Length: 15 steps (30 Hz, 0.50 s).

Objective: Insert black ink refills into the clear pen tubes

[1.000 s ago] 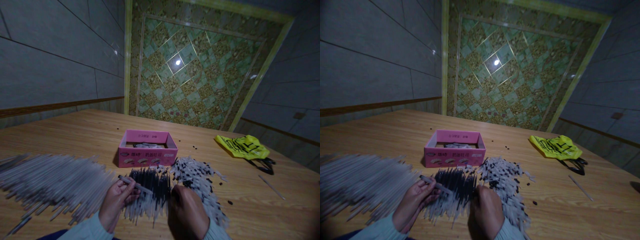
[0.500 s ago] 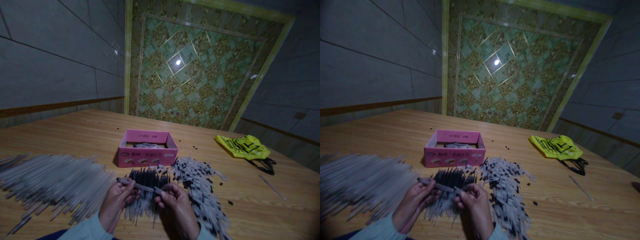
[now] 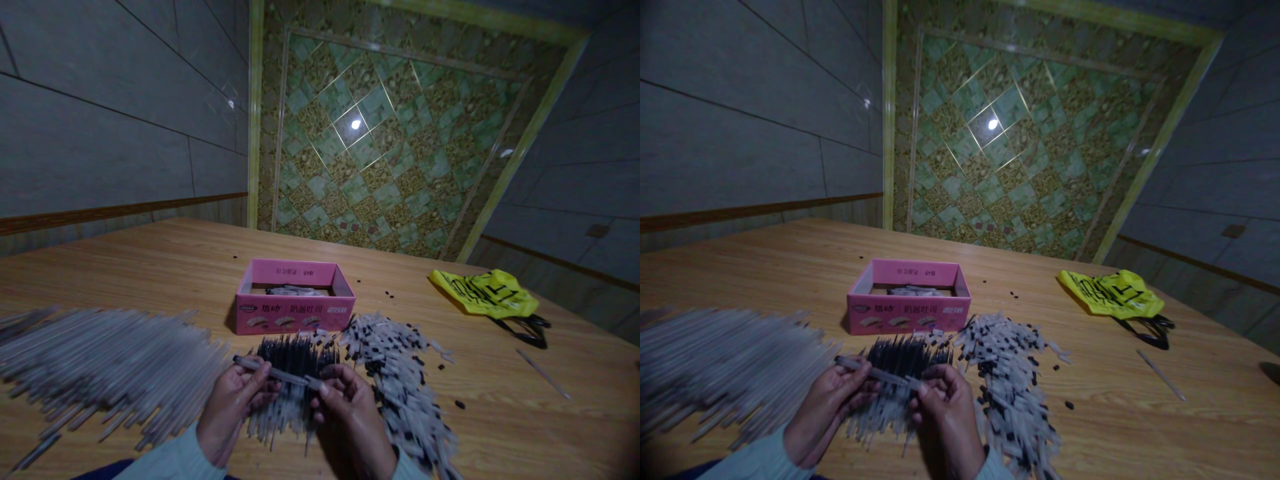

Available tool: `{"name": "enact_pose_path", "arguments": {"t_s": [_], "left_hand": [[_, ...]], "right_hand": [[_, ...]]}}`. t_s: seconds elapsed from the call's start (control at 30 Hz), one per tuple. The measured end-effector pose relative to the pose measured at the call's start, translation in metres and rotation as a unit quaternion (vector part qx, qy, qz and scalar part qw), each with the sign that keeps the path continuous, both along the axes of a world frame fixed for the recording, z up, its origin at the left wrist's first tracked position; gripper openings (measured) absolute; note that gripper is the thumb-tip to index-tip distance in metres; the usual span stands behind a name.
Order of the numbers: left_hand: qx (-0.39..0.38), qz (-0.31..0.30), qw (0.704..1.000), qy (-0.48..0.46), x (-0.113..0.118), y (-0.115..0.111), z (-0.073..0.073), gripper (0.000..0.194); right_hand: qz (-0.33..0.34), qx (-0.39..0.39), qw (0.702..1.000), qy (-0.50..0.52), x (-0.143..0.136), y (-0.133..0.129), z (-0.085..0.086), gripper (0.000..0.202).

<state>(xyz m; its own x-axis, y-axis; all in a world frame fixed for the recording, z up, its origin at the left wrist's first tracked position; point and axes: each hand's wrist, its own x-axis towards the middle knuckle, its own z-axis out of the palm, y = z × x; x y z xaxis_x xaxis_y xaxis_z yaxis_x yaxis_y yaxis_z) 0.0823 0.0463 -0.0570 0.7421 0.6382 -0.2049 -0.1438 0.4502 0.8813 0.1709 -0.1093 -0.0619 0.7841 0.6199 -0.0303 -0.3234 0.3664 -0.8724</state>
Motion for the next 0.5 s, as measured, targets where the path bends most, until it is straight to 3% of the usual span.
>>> {"name": "enact_pose_path", "arguments": {"t_s": [0.13, 0.3, 0.5], "left_hand": [[0.008, -0.006, 1.0, -0.001, 0.0, 0.001, -0.004, 0.043], [0.032, -0.036, 0.999, -0.01, 0.0, 0.001, -0.008, 0.033], [0.061, -0.094, 0.993, -0.024, -0.002, -0.001, -0.007, 0.025]], "right_hand": [[-0.009, -0.038, 0.996, -0.081, 0.004, 0.0, -0.01, 0.031], [-0.055, -0.123, 0.963, -0.232, 0.008, -0.002, -0.019, 0.023], [-0.032, -0.119, 0.976, -0.179, 0.0, 0.002, -0.02, 0.025]]}}
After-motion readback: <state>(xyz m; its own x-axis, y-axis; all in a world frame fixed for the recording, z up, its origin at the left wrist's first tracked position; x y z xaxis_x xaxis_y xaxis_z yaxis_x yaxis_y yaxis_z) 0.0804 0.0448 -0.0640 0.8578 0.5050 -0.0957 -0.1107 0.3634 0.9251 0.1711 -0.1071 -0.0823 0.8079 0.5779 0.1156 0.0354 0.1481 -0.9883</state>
